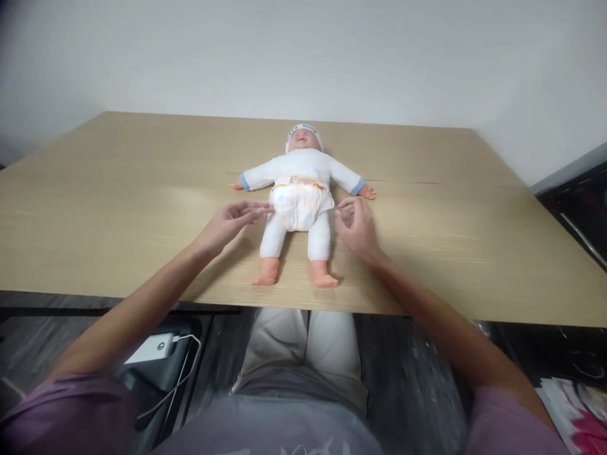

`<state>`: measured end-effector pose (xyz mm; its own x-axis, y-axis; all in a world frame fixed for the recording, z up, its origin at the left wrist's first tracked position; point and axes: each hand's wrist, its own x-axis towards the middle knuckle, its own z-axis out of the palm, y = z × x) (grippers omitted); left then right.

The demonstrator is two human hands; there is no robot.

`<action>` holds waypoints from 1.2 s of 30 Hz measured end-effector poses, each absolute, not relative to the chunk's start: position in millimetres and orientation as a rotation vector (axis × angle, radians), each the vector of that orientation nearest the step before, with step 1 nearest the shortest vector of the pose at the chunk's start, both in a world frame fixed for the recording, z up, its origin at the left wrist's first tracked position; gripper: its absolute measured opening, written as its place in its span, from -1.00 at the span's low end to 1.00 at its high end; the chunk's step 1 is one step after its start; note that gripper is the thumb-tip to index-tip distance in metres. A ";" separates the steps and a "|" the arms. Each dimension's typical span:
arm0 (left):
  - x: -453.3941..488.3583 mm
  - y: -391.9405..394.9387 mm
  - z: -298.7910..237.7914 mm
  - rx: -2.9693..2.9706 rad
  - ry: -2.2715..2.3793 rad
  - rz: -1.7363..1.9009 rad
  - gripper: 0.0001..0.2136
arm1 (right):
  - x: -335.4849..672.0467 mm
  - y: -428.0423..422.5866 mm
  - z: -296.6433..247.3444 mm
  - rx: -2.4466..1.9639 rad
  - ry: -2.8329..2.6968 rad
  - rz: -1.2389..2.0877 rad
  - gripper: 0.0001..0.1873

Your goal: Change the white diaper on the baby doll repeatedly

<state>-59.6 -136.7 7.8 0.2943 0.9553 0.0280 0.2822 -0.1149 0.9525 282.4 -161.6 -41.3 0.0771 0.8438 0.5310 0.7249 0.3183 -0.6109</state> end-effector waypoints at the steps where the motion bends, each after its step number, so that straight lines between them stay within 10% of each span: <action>1: -61.9 -129.5 5.2 1.729 1.228 0.923 -0.51 | 292.2 -151.0 -44.2 -1.477 -1.688 0.055 -0.76; 7: -57.9 -38.6 -26.3 2.474 1.644 0.912 -0.40 | 325.1 -64.5 -46.4 -1.714 -1.844 -0.299 -0.34; 17: -28.0 -5.1 17.1 2.188 1.895 0.590 -0.56 | 292.8 -41.9 -30.1 -1.807 -1.712 -0.126 -0.56; 28: -39.9 -388.5 -0.2 2.070 1.779 0.880 -0.57 | 309.9 -287.0 33.2 -1.387 -1.936 0.374 -0.54; 36: -86.9 -562.8 -84.6 1.819 1.565 0.302 -0.64 | 265.4 -466.0 -31.9 -1.386 -2.156 0.674 -0.55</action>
<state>-86.9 -562.8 -84.6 0.2403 0.9342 -0.2637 0.7689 -0.0174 0.6391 265.4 -466.0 -31.9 -0.3674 0.9204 0.1337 0.6804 0.3639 -0.6360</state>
